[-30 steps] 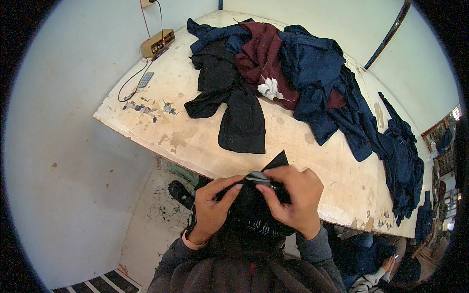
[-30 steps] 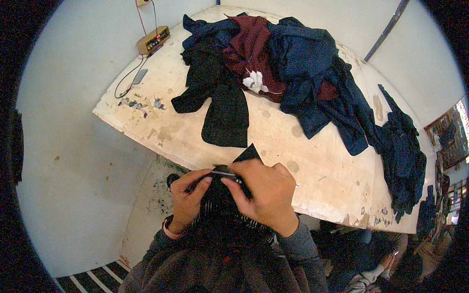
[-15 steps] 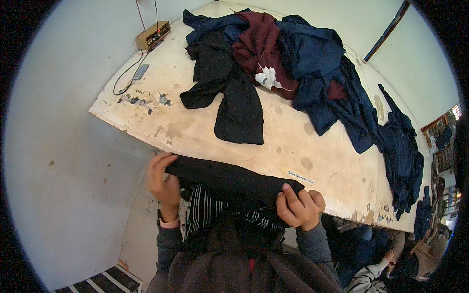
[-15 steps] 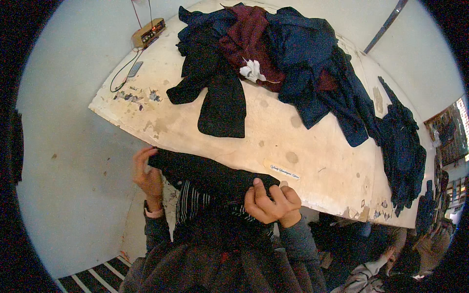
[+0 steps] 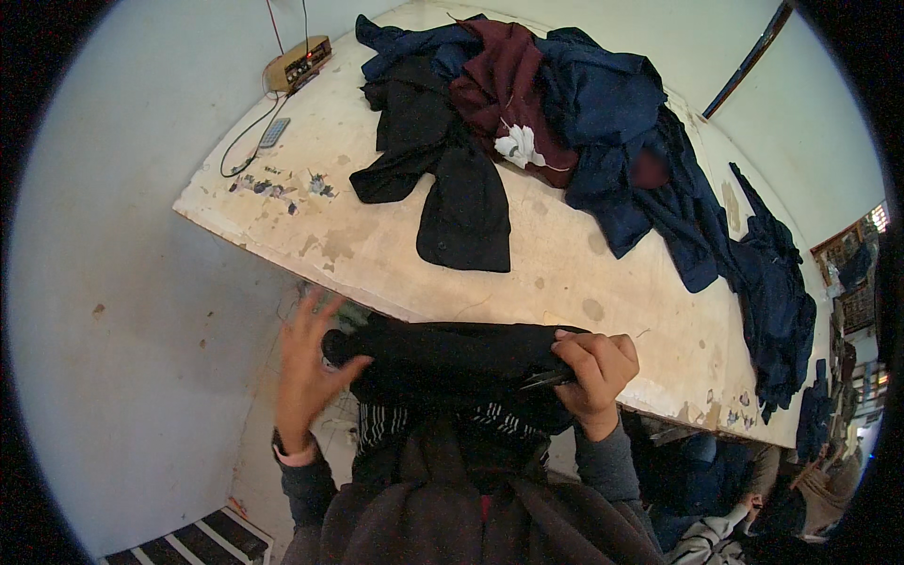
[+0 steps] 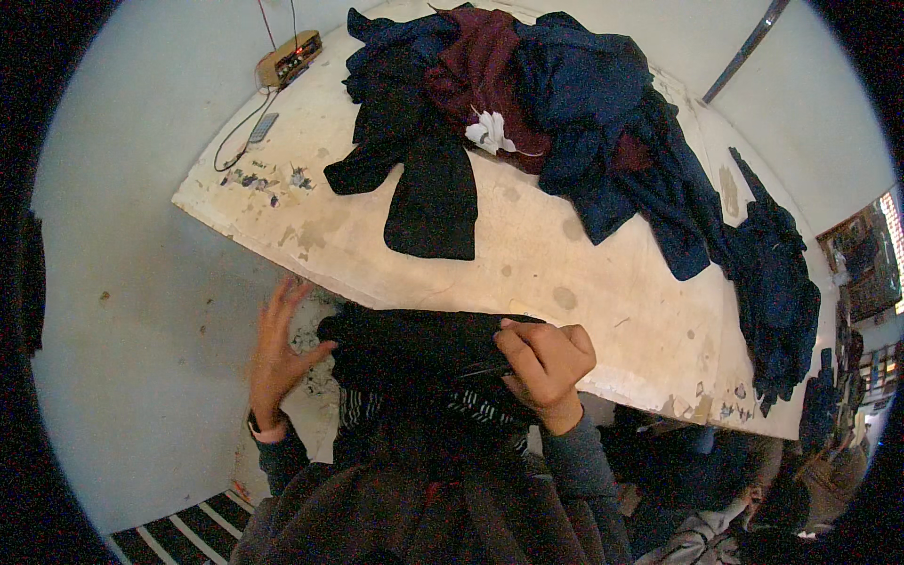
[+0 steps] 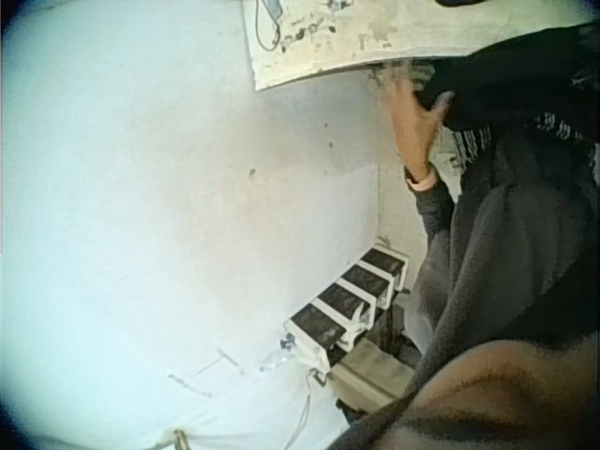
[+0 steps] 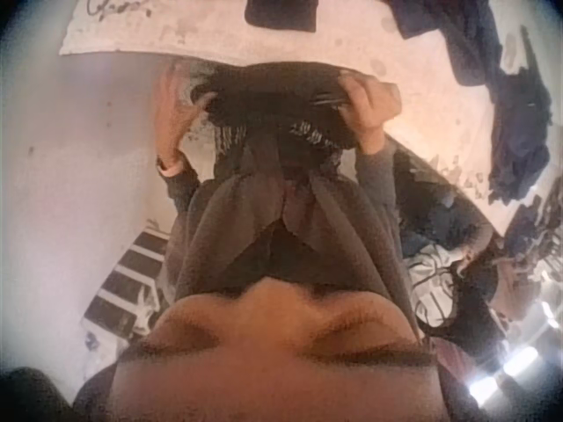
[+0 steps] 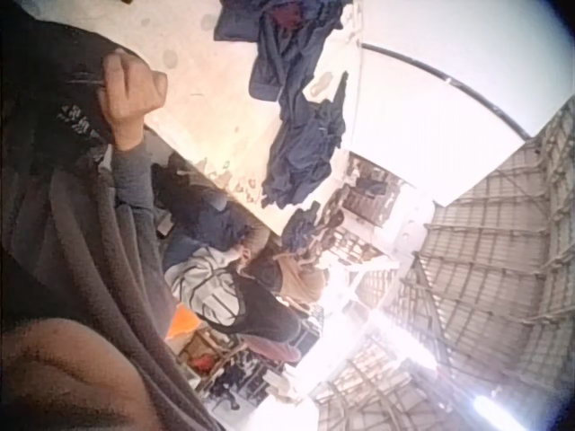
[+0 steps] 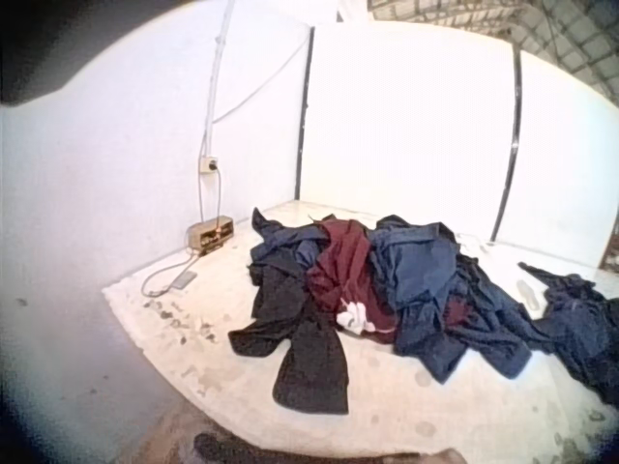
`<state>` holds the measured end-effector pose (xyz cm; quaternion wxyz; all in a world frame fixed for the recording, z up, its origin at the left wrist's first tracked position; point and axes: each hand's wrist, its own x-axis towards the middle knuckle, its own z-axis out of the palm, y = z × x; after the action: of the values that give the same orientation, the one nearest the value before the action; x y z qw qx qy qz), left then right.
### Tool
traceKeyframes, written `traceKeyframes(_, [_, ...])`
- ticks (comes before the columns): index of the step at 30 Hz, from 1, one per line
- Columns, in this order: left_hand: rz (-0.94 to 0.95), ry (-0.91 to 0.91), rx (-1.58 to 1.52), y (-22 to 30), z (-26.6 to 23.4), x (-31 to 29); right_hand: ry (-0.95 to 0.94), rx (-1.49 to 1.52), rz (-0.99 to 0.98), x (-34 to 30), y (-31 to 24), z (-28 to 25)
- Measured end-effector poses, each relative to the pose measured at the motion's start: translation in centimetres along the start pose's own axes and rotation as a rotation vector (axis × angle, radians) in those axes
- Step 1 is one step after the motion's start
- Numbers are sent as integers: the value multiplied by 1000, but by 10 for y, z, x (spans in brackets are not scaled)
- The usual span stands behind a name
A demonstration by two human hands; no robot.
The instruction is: The person uses a small blade tool to trim loose threads and small fabric bits from a black garment on a work table. They repeatedly lift, turn, and reposition the garment to access different areas, then place it back on the table among other clothes.
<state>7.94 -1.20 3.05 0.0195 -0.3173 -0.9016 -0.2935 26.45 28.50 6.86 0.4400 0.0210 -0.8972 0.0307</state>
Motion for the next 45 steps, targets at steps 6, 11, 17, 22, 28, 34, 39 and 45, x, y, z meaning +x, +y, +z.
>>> traceKeyframes(6, [458,45,-485,102,9,5,14,43,-7,1,-9,11])
traceKeyframes(11, [497,37,-591,115,23,13,10,64,-8,2,-12,11])
traceKeyframes(17, [498,95,-589,116,31,21,-5,142,44,-4,-11,15])
traceKeyframes(22, [296,10,-818,101,50,10,-164,449,334,5,-15,16])
traceKeyframes(28, [-171,-205,-1293,103,60,16,-157,239,652,30,-18,14])
traceKeyframes(34, [-186,-227,-1352,109,64,16,-262,658,578,36,-28,2])
traceKeyframes(39, [-95,-156,-1322,108,74,6,-477,897,627,31,-15,17])
traceKeyframes(45, [-160,-221,-1357,115,66,11,-257,1080,906,32,-3,16])
